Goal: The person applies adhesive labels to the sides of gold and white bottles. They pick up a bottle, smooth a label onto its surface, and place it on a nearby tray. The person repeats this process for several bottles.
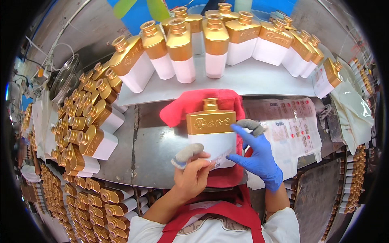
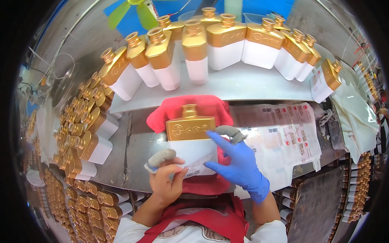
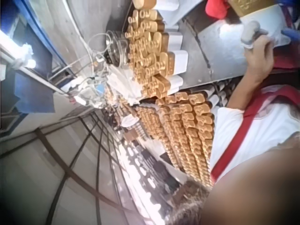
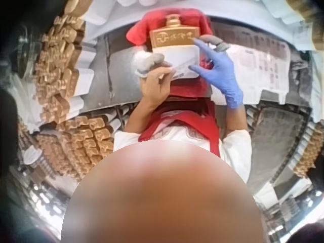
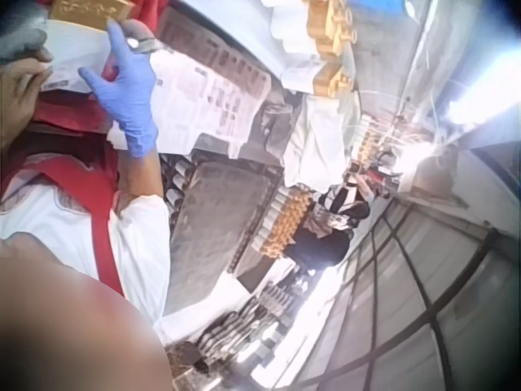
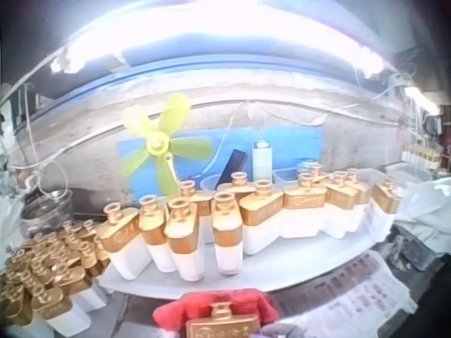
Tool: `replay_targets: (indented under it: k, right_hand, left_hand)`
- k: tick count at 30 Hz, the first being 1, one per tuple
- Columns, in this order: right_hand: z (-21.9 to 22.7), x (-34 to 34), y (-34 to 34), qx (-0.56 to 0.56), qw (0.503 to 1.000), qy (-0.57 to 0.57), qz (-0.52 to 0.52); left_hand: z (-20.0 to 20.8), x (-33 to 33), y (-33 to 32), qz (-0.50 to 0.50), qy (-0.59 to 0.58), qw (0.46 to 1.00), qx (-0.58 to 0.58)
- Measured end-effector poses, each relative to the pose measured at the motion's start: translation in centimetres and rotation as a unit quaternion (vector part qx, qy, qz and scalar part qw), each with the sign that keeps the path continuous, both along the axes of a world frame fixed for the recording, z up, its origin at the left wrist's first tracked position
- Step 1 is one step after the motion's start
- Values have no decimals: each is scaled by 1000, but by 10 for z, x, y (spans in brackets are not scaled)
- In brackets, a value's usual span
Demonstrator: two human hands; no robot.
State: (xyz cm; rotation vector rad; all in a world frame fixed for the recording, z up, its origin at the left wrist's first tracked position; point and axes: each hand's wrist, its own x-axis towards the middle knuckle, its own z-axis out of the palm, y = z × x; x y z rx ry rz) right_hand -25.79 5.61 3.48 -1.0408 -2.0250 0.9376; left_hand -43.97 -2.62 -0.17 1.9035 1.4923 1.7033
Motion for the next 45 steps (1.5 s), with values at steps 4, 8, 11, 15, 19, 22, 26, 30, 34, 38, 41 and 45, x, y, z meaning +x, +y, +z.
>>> replay_targets:
  k: [4,8,11,15,19,22,26,30,34,38,41,45]
  right_hand:
    - [-7,25,10,-94,988,80,92]
    - [6,33,-2,-133,975,143,108]
    - [11,44,-15,-149,974,145,89]
    - [23,69,-28,-136,987,87,24]
    - [32,143,-16,-59,993,11,-102]
    - [50,233,22,-53,962,-87,-254]
    - [71,339,112,-16,941,-147,-305]
    - [48,390,217,-3,861,-356,-364]
    - [11,403,270,-25,765,-533,-360]
    - [-37,406,301,5,748,-585,-314]
    - [-43,393,305,40,750,-588,-299]
    - [-54,424,298,74,758,-589,-271]
  left_hand:
    - [19,8,-11,-41,1,999,2]
    - [8,14,-10,-65,-194,979,16]
    - [11,23,-4,-83,-263,961,-17]
    - [19,36,5,-93,-252,963,-28]
    - [17,33,10,-35,-207,978,6]
    - [14,14,13,16,-199,980,12]
    - [2,-16,20,88,-200,976,-10]
    - [9,-21,23,165,-144,975,-28]
    - [22,-17,30,206,-65,976,-22]
    - [20,-24,28,228,-38,972,-34]
    - [16,-29,26,234,-42,970,-54]
    - [16,-25,34,184,-58,981,-34]
